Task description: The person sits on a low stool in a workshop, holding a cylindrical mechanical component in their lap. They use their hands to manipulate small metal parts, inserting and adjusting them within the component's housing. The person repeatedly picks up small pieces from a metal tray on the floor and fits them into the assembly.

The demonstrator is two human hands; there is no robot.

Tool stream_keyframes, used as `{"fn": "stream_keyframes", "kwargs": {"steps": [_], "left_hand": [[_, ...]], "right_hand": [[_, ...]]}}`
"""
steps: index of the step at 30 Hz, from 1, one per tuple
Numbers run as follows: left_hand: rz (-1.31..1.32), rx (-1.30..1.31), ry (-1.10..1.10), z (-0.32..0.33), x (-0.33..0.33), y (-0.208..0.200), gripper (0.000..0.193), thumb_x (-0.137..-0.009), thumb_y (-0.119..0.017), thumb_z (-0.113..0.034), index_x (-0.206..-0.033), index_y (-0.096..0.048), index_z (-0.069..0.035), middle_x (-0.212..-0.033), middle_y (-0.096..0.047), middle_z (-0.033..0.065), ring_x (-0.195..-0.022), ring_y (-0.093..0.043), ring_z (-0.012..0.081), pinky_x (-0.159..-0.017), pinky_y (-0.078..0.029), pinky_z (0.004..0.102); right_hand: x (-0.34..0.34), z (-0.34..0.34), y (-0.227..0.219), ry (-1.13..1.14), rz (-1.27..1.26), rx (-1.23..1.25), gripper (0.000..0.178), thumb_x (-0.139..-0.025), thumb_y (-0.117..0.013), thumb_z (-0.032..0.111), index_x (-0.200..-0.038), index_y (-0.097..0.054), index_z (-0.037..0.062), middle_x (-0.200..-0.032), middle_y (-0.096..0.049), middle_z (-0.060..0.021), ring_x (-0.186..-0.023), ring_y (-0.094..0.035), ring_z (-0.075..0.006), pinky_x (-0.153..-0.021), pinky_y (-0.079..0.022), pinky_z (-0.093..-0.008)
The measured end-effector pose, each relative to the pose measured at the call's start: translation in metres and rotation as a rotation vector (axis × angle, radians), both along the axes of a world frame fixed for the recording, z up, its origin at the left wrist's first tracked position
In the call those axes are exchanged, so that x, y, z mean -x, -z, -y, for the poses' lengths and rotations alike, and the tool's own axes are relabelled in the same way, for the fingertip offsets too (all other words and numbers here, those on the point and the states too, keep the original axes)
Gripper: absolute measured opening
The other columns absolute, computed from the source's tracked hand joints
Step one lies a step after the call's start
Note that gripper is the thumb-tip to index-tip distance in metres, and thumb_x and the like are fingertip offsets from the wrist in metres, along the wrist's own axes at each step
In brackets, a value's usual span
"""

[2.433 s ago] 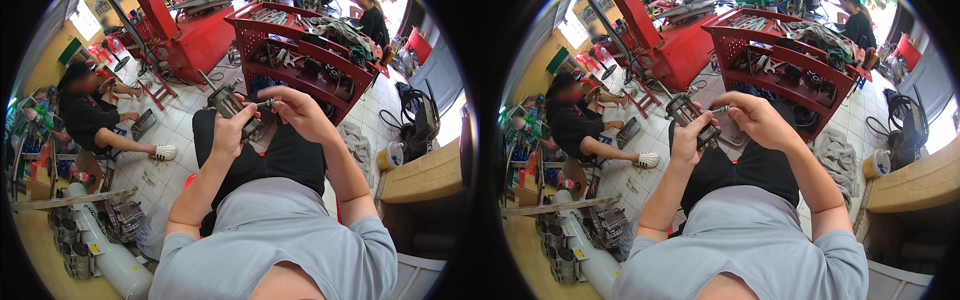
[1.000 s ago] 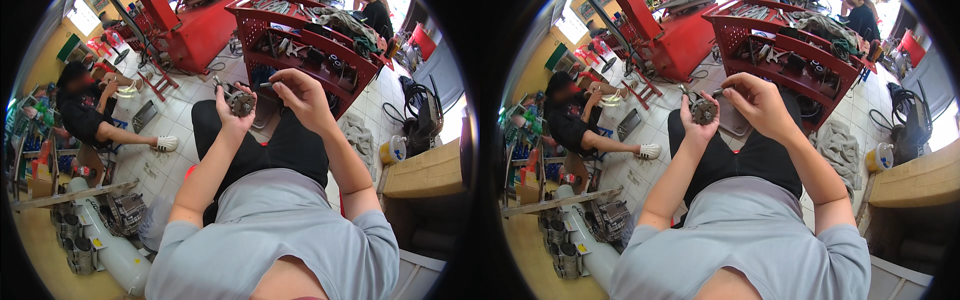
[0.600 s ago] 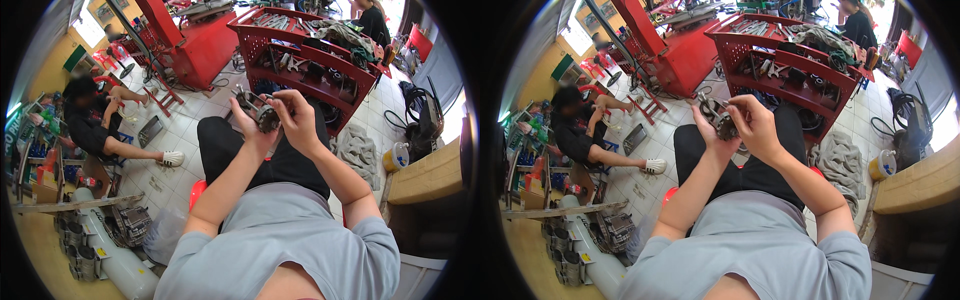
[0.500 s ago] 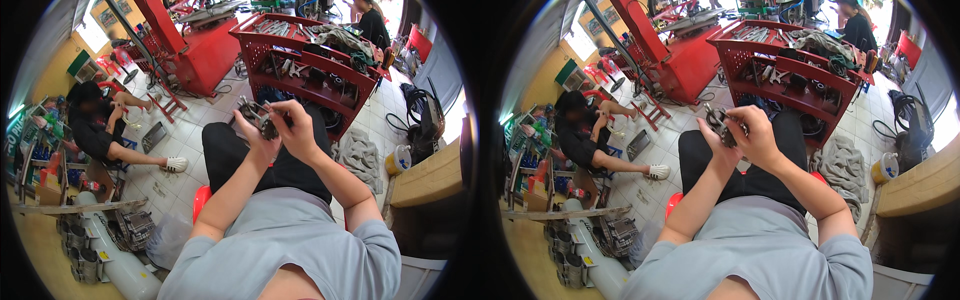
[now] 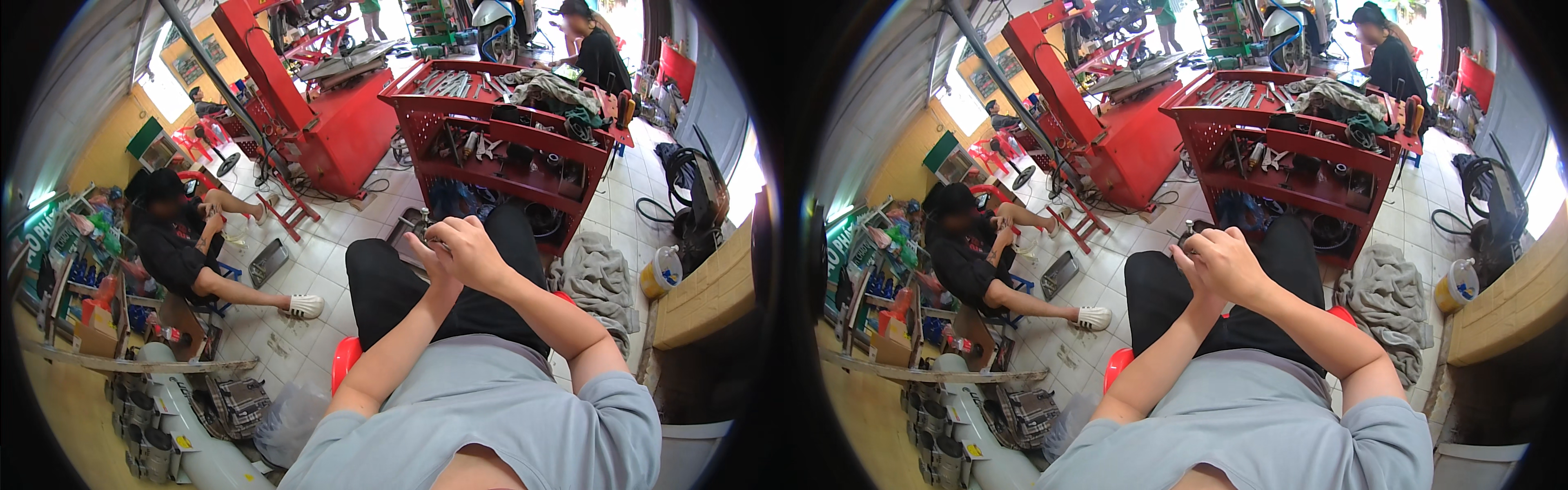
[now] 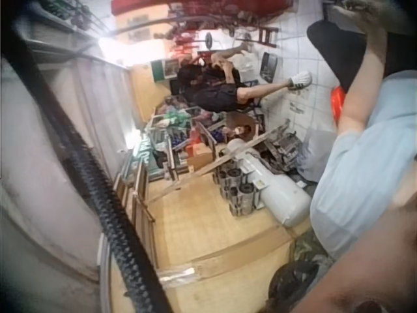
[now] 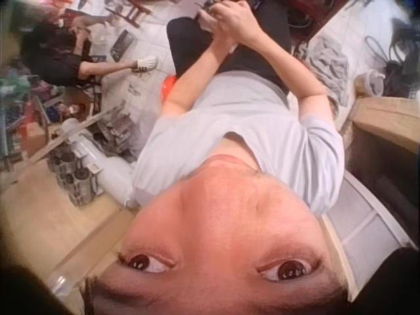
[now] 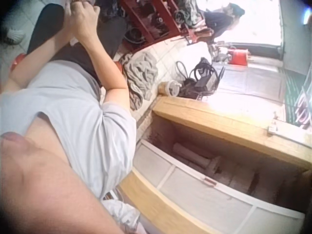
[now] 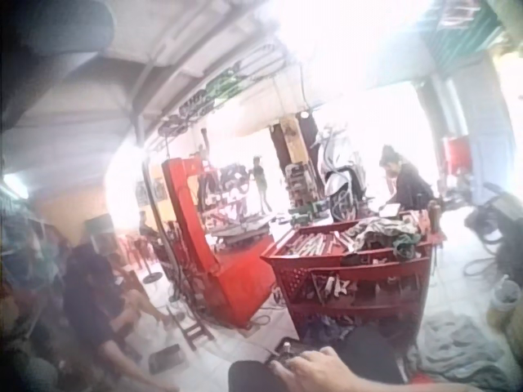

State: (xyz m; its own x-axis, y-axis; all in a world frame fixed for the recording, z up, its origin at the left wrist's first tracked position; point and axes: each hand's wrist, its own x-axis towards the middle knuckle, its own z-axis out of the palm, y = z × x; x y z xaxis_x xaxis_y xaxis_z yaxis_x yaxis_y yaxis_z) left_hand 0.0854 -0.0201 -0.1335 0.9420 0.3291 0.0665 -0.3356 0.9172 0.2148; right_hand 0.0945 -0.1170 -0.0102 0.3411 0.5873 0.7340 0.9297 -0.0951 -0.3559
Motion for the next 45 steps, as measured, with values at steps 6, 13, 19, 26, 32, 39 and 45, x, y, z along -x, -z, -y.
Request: {"fn": "stream_keyframes", "kwargs": {"steps": [6,13,19,26,32,39,45], "left_hand": [[-0.427,-0.151,-0.128,0.020,0.019,-0.056,0.068,-0.089,-0.020,-0.074,-0.116,-0.053,-0.021,-0.110,-0.059,0.0011,-0.101,-0.059,0.0165,-0.085,-0.049,0.0334],[-0.497,-0.248,-0.142,0.026,0.016,-0.054,0.071,-0.095,-0.016,-0.066,-0.124,-0.052,-0.012,-0.117,-0.057,0.0046,-0.112,-0.055,0.0183,-0.096,-0.042,0.0332],[-0.468,-0.464,-0.170,0.006,0.014,-0.022,0.070,-0.096,-0.022,-0.065,-0.118,-0.052,-0.006,-0.117,-0.055,0.0062,-0.111,-0.054,0.0158,-0.093,-0.041,0.0320],[-0.475,-0.713,-0.390,0.007,0.010,-0.031,0.066,-0.098,-0.025,-0.059,-0.102,-0.058,-0.002,-0.098,-0.059,0.0055,-0.092,-0.057,0.0137,-0.082,-0.044,0.0297],[-0.494,-0.827,-0.348,0.004,0.007,-0.037,0.067,-0.098,-0.024,-0.061,-0.096,-0.059,-0.003,-0.092,-0.059,0.0038,-0.089,-0.056,0.0120,-0.080,-0.043,0.0279],[-0.589,-0.485,-0.012,-0.036,0.016,-0.036,0.079,-0.087,-0.022,-0.077,-0.099,-0.058,-0.008,-0.069,-0.048,-0.0035,-0.053,-0.041,0.0103,-0.047,-0.031,0.0269],[-0.858,-0.135,0.023,-0.058,0.007,0.002,0.045,-0.094,-0.039,-0.052,-0.092,-0.051,-0.009,-0.067,-0.034,0.0003,-0.053,-0.032,0.0130,-0.047,-0.027,0.0277]], "right_hand": [[-0.011,0.011,-0.021,-0.010,-0.131,-0.074,0.011,-0.084,-0.064,0.014,-0.088,-0.063,0.0044,-0.082,-0.063,-0.0093,-0.078,-0.060,-0.0272,-0.073,-0.044,-0.0363],[-0.017,0.009,-0.006,-0.259,-0.577,0.077,0.017,-0.094,-0.048,0.009,-0.105,-0.052,-0.0020,-0.089,-0.065,-0.0170,-0.082,-0.065,-0.0276,-0.074,-0.050,-0.0364],[-0.019,0.008,-0.007,0.080,-0.431,0.483,0.024,-0.081,-0.058,0.022,-0.084,-0.067,-0.0003,-0.082,-0.068,-0.0197,-0.080,-0.067,-0.0347,-0.073,-0.052,-0.0415],[-0.026,0.007,-0.001,0.019,-0.552,0.346,0.028,-0.078,-0.061,0.023,-0.087,-0.070,-0.0013,-0.083,-0.068,-0.0209,-0.080,-0.067,-0.0351,-0.074,-0.052,-0.0409],[-0.031,0.003,0.005,0.003,-0.619,0.298,0.028,-0.076,-0.060,0.021,-0.087,-0.069,-0.0036,-0.078,-0.067,-0.0212,-0.074,-0.067,-0.0340,-0.070,-0.052,-0.0404],[-0.048,0.006,0.002,-0.029,-0.785,0.105,0.024,-0.082,-0.060,0.017,-0.085,-0.064,-0.0063,-0.059,-0.058,-0.0092,-0.055,-0.054,-0.0106,-0.052,-0.044,-0.0307],[-0.051,0.009,-0.002,-0.054,-0.749,0.059,0.021,-0.085,-0.061,0.017,-0.081,-0.062,-0.0038,-0.059,-0.048,0.0021,-0.056,-0.041,-0.0042,-0.049,-0.035,-0.0265]]}}
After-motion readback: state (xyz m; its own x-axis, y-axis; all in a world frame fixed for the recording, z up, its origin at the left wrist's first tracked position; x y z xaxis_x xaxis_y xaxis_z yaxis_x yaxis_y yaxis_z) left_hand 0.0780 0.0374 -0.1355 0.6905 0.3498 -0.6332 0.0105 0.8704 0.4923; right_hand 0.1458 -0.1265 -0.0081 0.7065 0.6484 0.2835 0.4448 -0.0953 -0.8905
